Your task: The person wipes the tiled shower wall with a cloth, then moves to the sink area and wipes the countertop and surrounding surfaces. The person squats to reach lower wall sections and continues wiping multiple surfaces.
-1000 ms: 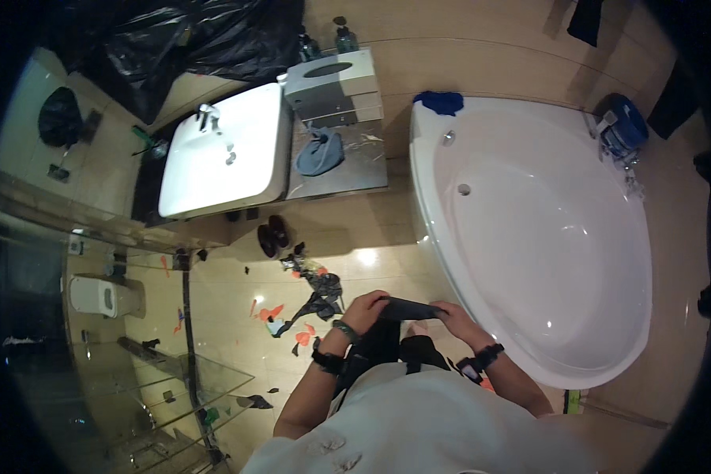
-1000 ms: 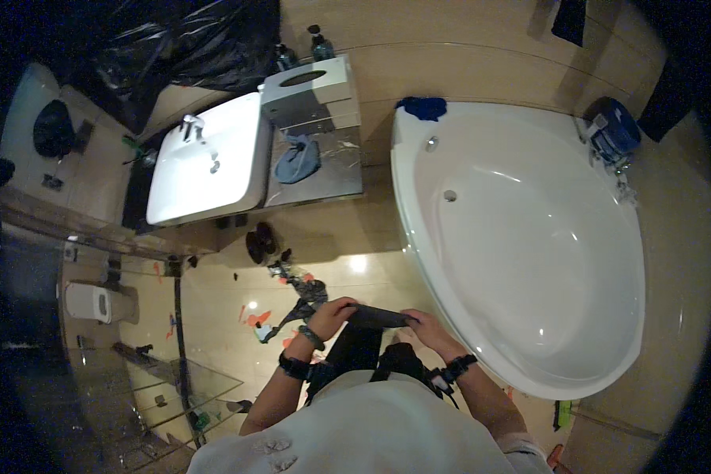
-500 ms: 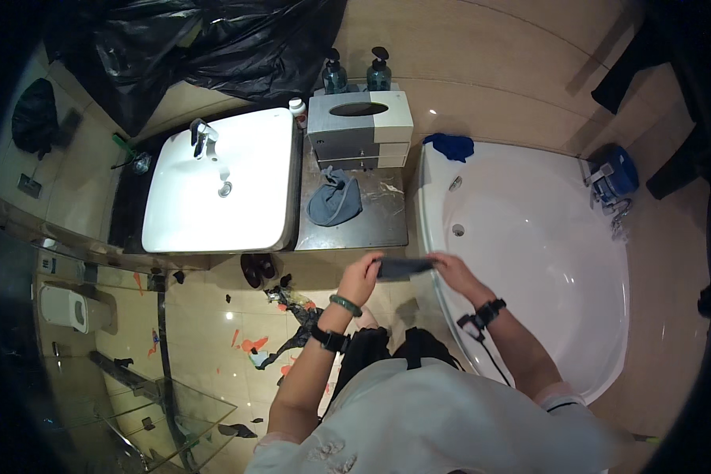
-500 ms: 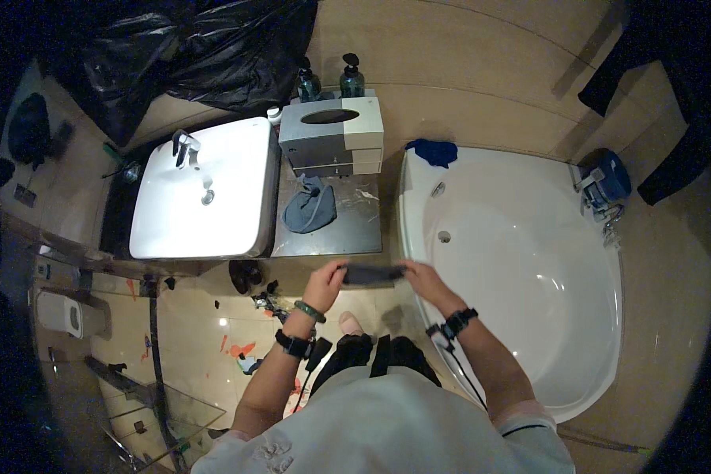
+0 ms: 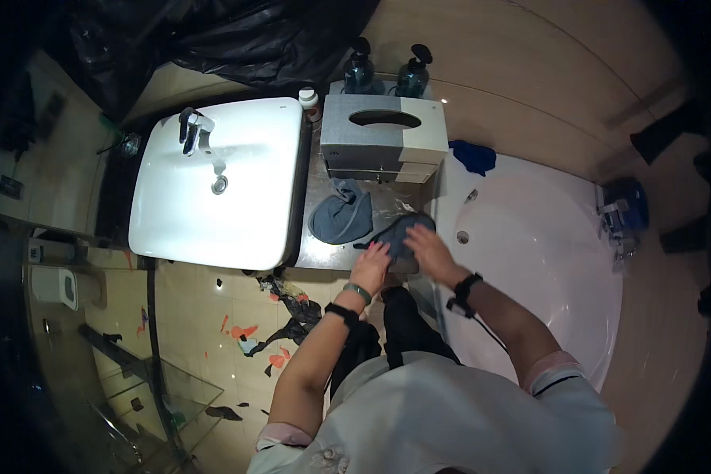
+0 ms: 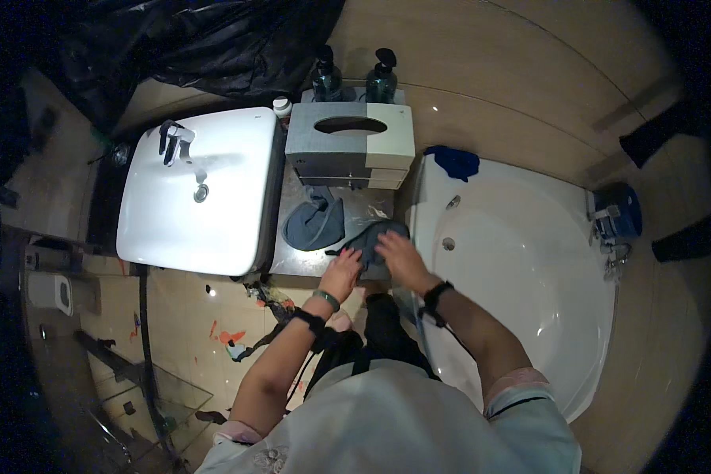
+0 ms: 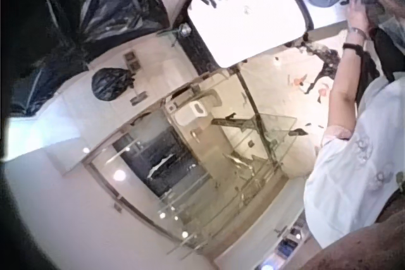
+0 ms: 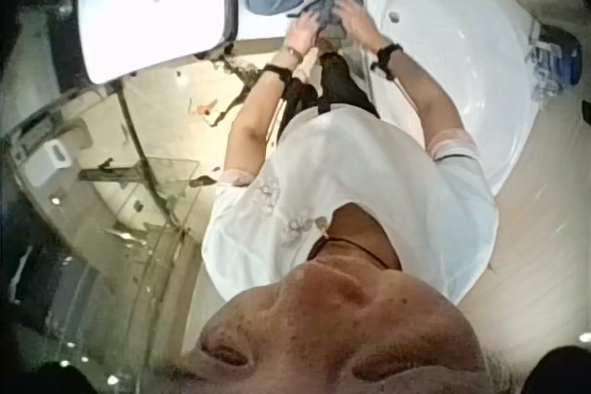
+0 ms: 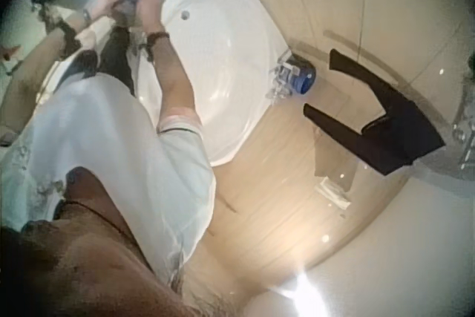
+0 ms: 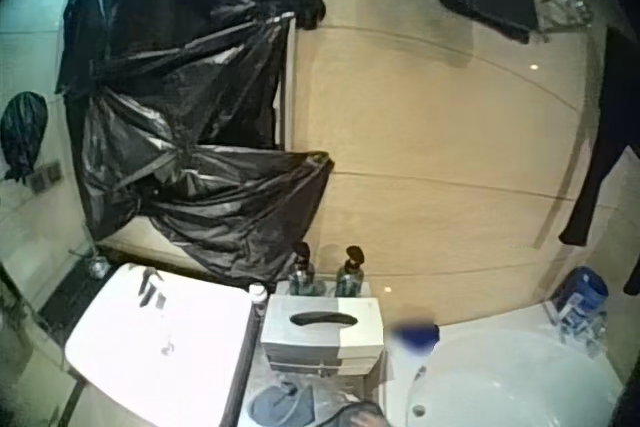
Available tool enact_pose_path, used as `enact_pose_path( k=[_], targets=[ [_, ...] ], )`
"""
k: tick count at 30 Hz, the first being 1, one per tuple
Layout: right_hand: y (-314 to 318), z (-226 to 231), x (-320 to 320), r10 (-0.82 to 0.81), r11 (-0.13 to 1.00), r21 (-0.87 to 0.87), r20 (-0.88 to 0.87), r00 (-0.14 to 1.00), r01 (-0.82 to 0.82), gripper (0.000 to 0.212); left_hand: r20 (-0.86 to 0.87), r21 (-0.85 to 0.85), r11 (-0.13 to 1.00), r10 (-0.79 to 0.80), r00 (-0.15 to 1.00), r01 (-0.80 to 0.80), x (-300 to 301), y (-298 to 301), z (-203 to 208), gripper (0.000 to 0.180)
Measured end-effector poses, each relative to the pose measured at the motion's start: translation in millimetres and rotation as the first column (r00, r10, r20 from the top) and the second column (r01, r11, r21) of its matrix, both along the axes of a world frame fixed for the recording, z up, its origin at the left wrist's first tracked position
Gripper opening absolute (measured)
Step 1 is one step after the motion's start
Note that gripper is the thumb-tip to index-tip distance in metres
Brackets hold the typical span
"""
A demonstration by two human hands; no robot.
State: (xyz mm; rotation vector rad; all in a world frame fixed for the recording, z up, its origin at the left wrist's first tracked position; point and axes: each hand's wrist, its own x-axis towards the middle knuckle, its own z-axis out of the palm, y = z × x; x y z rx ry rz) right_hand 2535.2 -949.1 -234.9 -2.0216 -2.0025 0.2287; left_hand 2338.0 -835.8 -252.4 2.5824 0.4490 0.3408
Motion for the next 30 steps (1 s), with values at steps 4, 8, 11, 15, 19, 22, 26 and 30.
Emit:
enact_pose_path(
  k=[4,8,11,15,19,22,26,30],
  targets=[
    [-12.9,12.6,-26.4,-0.005,0.992,-0.126,-0.163,0.987,-0.015,0.051,-0.051,-0.048,0.998,0.035,0.998,-0.038,-19.7,-15.9,-8.0,0.03],
    [24.0,4.5,-1.5,0.066,0.992,-0.096,-0.164,0.984,-0.083,0.051,-0.091,-0.012,0.993,0.117,0.989,-0.118,-3.3,-12.1,4.6,0.043],
    [70.0,-1.3,27.6,0.106,0.994,-0.028,-0.13,0.986,-0.11,0.05,-0.078,-0.01,0.973,0.228,0.971,-0.229,25.6,8.4,8.4,0.042],
    [108.8,-6.6,44.7,0.176,0.983,-0.044,-0.043,0.984,-0.178,0.049,-0.081,-0.164,0.912,0.367,0.927,-0.375,47.9,26.2,10.3,0.036],
    [113.8,-6.3,49.1,0.225,0.973,-0.04,-0.066,0.972,-0.228,0.048,0.098,0.024,0.799,0.596,0.797,-0.6,48.6,44.5,29.5,0.038],
    [103.9,-7.4,48.1,0.244,0.969,-0.017,-0.107,0.964,-0.247,0.043,0.001,0.106,0.624,0.778,0.628,-0.774,48.2,56.0,34.1,0.047],
    [94.2,5.7,43.3,0.308,0.944,-0.073,-0.151,0.939,-0.322,0.036,-0.13,0.016,0.695,0.714,0.688,-0.719,30.6,63.0,1.7,0.047],
    [93.3,10.2,37.1,0.289,0.954,-0.034,-0.171,0.942,-0.299,0.032,-0.045,0.007,0.695,0.718,0.694,-0.719,26.6,55.6,-2.1,0.043]
  ],
)
